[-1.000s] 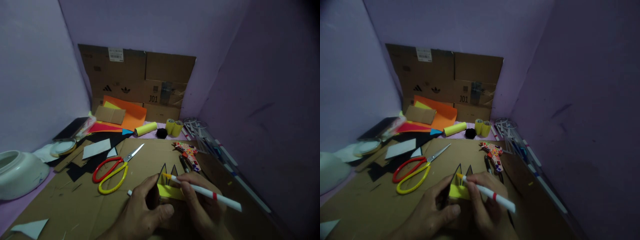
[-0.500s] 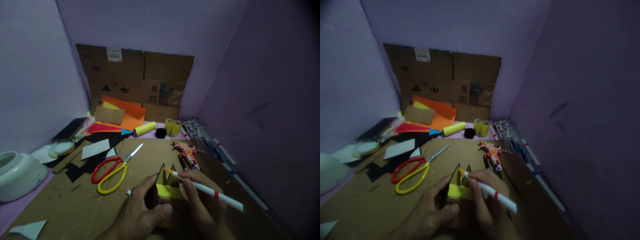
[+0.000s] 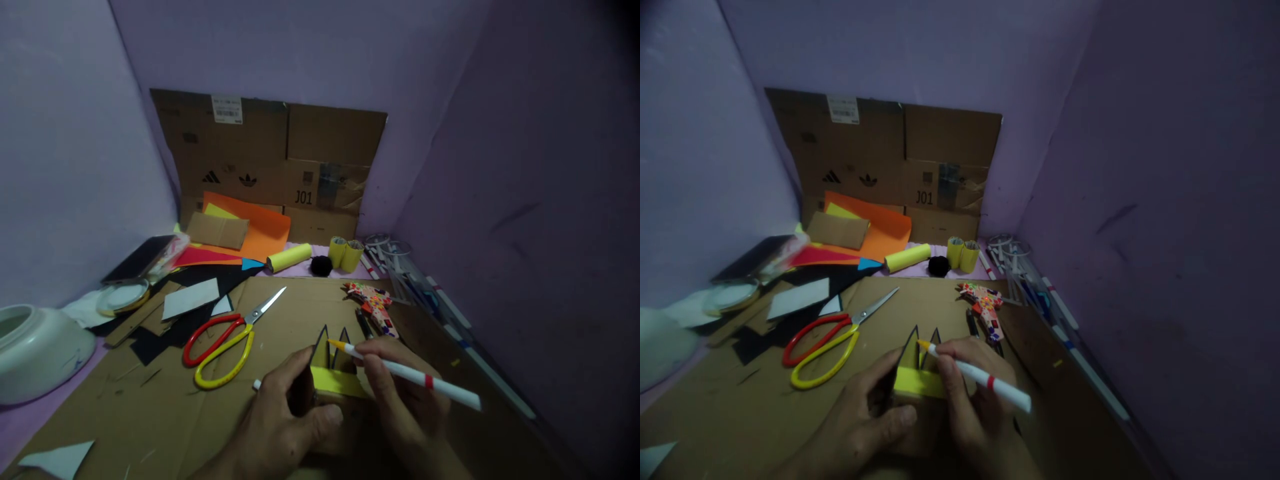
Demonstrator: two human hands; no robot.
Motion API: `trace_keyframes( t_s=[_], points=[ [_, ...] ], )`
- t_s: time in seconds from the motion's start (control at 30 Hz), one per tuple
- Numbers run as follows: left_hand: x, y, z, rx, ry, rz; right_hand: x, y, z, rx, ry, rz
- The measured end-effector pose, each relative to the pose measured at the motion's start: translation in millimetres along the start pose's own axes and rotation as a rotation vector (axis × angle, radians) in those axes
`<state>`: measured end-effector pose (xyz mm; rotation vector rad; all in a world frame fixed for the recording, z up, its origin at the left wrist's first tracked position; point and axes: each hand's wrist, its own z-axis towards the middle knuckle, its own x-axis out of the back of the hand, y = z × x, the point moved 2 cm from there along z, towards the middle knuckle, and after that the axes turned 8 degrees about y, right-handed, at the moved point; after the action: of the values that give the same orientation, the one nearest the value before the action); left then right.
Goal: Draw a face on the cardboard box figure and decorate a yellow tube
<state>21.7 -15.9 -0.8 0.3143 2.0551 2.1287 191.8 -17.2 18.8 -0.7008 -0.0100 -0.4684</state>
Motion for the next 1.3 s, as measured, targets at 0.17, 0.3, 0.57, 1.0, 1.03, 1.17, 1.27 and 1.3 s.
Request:
trace_keyframes(
  t_s=[0.17, 0.3, 0.57, 1.0, 1.03, 1.17, 1.27, 1.3],
  points=[
    [0.4, 7, -1, 0.029, -0.009, -0.098, 2, 5, -1, -0.063, 0.046, 0.03],
    [5.2, 4, -1, 0.039, 0.023, -0.142, 7, 14, 0, -0.188, 0.184, 0.016],
    [11.5, -12, -4, 0.109, 0.083, -0.014, 4, 14, 1, -0.142, 0.119, 0.014],
    [7.3, 12, 2, 0.092, -0.005, -0.134, -22, 11, -4, -0.848, 0.381, 0.47],
    [6.1, 12, 2, 0.092, -0.04, -0.159, -23, 10, -4, -0.883, 0.378, 0.498],
    [1.7, 11, 2, 0.129, -0.123, -0.219, -25, 3, -3, -0.953, 0.359, 0.535],
    [1.6, 12, 3, 0.141, -0.096, -0.194, -27, 2, -3, -0.946, 0.347, 0.502],
    [2.0, 12, 4, 0.151, -0.082, -0.183, -26, 2, -3, -0.922, 0.343, 0.482]
  ],
)
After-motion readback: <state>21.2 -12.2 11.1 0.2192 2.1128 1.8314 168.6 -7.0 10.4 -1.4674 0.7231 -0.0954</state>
